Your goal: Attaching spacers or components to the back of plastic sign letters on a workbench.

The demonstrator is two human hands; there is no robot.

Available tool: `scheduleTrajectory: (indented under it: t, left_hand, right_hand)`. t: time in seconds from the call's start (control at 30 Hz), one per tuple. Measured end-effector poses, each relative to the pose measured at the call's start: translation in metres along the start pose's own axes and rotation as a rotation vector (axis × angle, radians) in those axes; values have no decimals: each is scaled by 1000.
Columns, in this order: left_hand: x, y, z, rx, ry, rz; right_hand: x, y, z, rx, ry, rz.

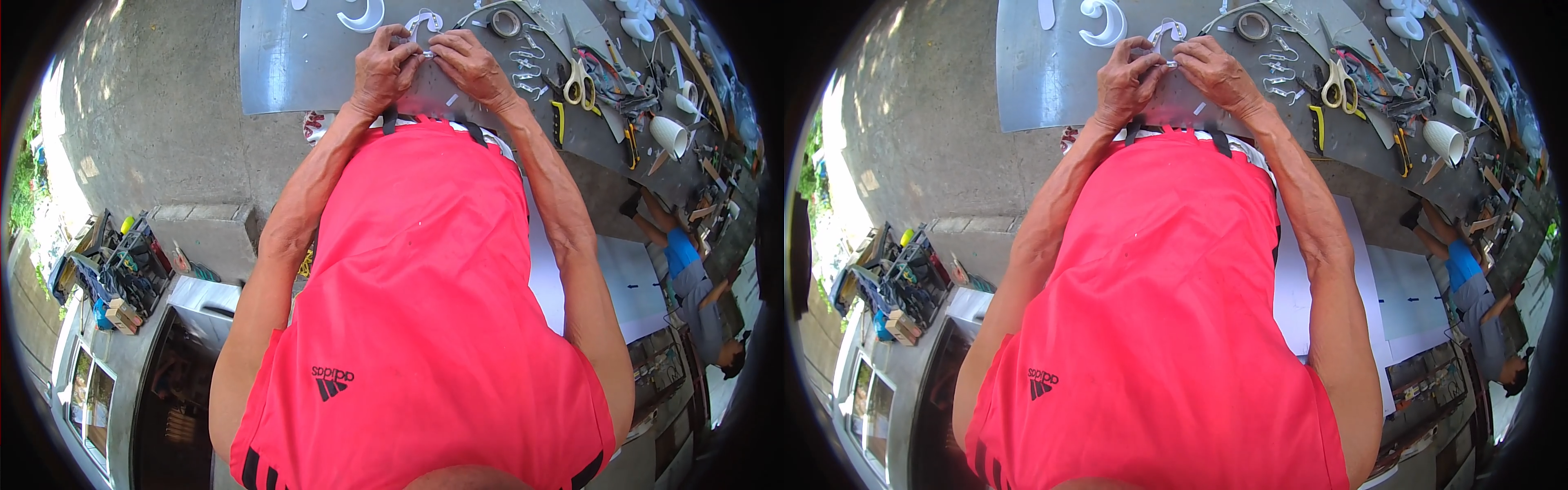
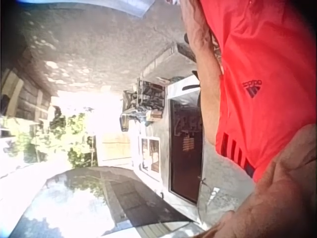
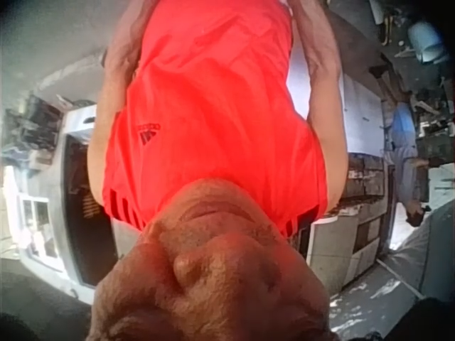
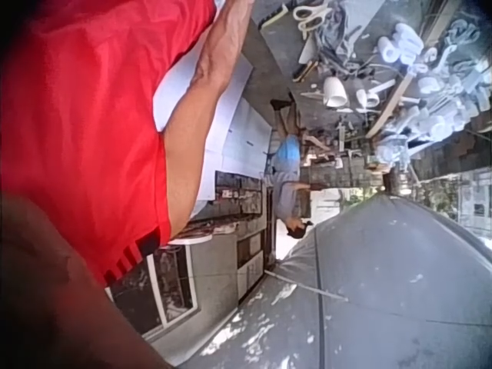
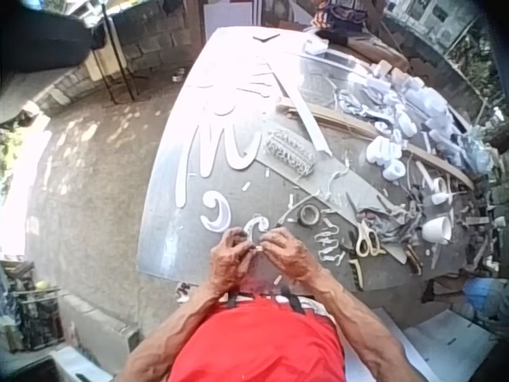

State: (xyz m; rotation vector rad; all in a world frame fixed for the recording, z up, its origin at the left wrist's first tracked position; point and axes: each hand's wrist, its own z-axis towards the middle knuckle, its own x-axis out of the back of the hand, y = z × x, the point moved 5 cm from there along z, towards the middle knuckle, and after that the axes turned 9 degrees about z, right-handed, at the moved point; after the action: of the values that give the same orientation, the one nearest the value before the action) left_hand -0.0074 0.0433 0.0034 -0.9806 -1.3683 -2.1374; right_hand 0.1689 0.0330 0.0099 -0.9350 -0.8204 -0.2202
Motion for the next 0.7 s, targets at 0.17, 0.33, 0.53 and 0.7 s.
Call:
scheduleTrajectory:
  t: [0.17, 0.33, 0.53, 0.7]
  left_hand:
    - [0, 0, 0, 19, -6, 0]
    - [1, 1, 1, -1, 15, 3]
    - [1, 3, 1, 15, 15, 7]
    - [-1, -1, 1, 31, 32, 1]
  right_hand:
    - [0, 1, 1, 8, 9, 14]
    - [-1, -1, 0, 36, -26, -27]
    - [-1, -6, 4, 61, 5, -83]
    - [0, -2, 3, 53, 11, -51]
